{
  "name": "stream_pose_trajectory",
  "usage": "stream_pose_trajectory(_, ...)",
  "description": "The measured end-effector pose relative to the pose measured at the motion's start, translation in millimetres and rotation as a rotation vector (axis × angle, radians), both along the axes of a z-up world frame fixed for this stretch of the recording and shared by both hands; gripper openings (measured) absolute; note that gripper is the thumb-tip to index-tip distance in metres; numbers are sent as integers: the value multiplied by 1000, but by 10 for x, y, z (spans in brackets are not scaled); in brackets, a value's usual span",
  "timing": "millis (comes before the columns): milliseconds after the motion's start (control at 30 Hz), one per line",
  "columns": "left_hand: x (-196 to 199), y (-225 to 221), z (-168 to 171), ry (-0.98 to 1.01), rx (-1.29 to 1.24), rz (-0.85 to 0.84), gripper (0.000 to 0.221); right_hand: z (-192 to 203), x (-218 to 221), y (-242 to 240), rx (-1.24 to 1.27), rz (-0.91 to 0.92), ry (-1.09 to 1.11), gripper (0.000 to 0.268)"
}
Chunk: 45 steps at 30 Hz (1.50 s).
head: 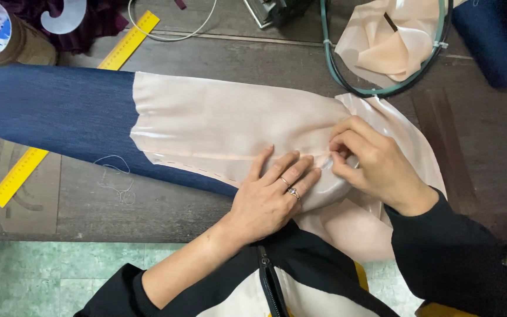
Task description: Shaping and ironing a garment component over a curved pressing form using a steam iron and a wooden clapper
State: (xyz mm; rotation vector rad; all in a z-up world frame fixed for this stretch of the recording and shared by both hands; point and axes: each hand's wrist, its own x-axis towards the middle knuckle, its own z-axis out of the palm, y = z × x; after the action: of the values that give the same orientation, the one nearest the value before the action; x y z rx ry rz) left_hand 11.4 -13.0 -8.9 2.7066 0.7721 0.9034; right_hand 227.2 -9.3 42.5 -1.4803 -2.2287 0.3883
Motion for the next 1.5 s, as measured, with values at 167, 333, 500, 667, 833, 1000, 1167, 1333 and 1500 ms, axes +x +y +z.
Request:
stream_pose_trajectory(167, 1, 1, -11, -9, 9, -4, 39, 68, 6, 4, -116, -27, 186, 9)
stream_pose_trajectory(333, -1, 3, -27, -9, 9, -4, 39, 30, 76, 6, -260, -89, 434, 8)
stream_pose_trajectory(500, -8, 0, 9, 10, -12, -2, 41, -12, 25, -26, -156, -84, 288, 8)
stream_pose_trajectory(667, 136, 98, 34, -14, -19, 28, 35, 43, -10, -8, -131, -19, 213, 8)
stream_pose_trajectory(833, 492, 266, -92, -148, -288, 57, 14, -65, 47, -24, -132, -35, 181, 9)
stream_pose_trajectory(1000, 498, 330, 49, -155, -337, 69, 13, -29, 69, -34, -243, 6, 228, 5)
stream_pose_trajectory(1167, 469, 309, 1, -169, -325, 115, 18, -97, 102, -24, -252, 23, 211, 8)
stream_pose_trajectory(1333, -11, 534, 14, -366, -186, -60, 33, -96, 39, -58, -320, -88, 180, 3)
stream_pose_trajectory(1500, -1852, 1208, 302, -224, 61, 398, 25, -136, 22, -103, -315, -127, 153, 4)
